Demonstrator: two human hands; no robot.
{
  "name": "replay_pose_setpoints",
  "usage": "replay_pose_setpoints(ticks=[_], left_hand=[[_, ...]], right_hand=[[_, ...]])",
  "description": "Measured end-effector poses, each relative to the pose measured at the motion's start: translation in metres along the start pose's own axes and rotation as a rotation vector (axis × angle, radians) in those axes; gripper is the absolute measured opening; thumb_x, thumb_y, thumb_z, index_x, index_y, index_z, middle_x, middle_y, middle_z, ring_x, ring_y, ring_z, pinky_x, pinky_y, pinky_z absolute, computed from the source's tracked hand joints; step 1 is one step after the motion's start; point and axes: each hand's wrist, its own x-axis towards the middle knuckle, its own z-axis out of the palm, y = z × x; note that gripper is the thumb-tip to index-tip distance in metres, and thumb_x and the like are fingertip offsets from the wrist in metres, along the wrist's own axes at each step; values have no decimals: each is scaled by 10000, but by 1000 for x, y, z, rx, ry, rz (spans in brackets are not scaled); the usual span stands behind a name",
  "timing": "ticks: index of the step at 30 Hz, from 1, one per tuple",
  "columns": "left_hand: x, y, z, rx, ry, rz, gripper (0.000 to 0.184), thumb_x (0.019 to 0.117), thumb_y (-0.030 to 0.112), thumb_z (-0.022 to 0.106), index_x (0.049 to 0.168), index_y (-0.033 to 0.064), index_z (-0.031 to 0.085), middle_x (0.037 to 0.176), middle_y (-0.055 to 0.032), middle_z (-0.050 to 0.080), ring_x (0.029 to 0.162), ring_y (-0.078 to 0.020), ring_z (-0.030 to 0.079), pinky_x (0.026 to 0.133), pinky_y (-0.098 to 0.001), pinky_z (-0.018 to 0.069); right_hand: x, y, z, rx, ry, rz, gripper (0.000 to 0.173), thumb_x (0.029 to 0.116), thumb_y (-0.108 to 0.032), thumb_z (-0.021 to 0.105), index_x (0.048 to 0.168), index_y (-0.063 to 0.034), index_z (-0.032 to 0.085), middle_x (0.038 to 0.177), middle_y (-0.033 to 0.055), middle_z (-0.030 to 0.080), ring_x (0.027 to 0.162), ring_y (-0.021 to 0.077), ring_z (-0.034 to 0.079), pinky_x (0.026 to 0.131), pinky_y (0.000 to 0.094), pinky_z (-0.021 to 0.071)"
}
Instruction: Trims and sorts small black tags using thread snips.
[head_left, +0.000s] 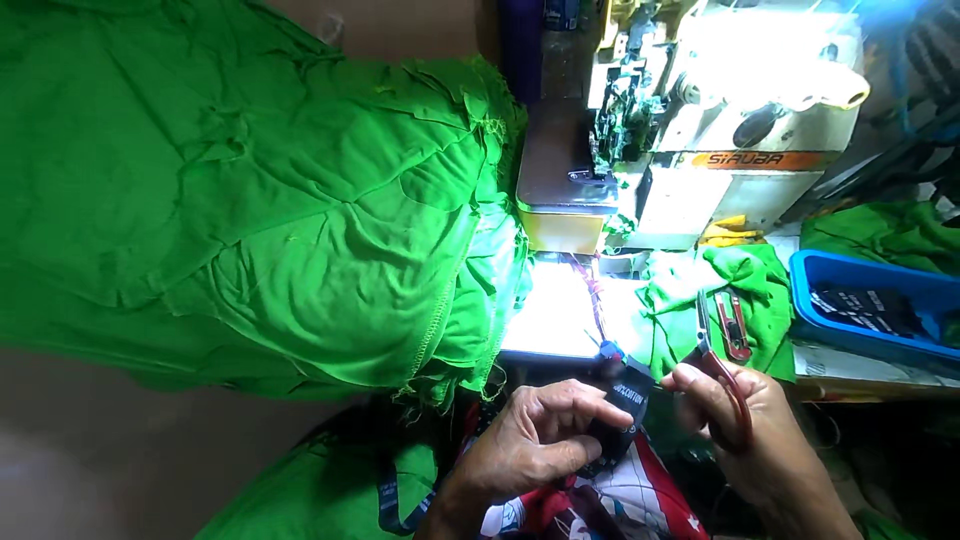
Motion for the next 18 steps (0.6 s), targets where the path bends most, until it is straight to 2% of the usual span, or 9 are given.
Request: replay_pose_setpoints(ticks=[3,8,11,13,16,18], left_hand=[[-2,2,-2,34,-36,11,387,863,-151,592,1234,-61,659,1256,-20,648,1057,-2,634,904,-184,548],[-4,2,-2,101,-45,23,404,874,-138,577,1264,-67,653,1287,-48,648,1093,-8,624,915,-178,539],[-8,1,-2,87,-5,24,399,885,-130,567,1261,-39,665,1282,-22,654,1122,-13,620,945,-190,535],[-13,0,-3,32,30,30,399,892,-114,573,1253,10,688,1276,16,664,1154,-25,618,979,-209,531],[-20,-3,-10,-44,28,48,394,935,-38,594,1278,121,704,1294,77,666,1133,-1,626,959,-195,532],[-23,-6,-14,-63,12,56,392,953,-2,602,1296,160,703,1301,95,662,1121,12,627,943,-181,534]], right_hand=[[-4,3,-5,-44,-53,14,191,943,-102,623,800,-183,720,640,-107,682,531,-53,591,510,97,482],[-13,8,0,-35,-148,-4,88,906,-199,703,820,-200,720,666,-133,666,591,-53,612,560,108,507],[-17,11,1,-58,-189,-34,102,937,-253,685,870,-182,718,697,-142,669,612,-60,614,567,99,502],[-20,13,-3,-128,-279,-54,208,967,-365,646,934,-167,703,757,-160,660,659,-75,604,589,91,493],[-23,14,-16,-264,-478,-59,478,984,-613,502,992,-156,640,839,-164,624,743,-110,565,644,89,466],[-24,15,-23,-311,-580,-67,579,988,-673,422,1003,-124,607,856,-139,598,765,-120,534,667,87,442]])
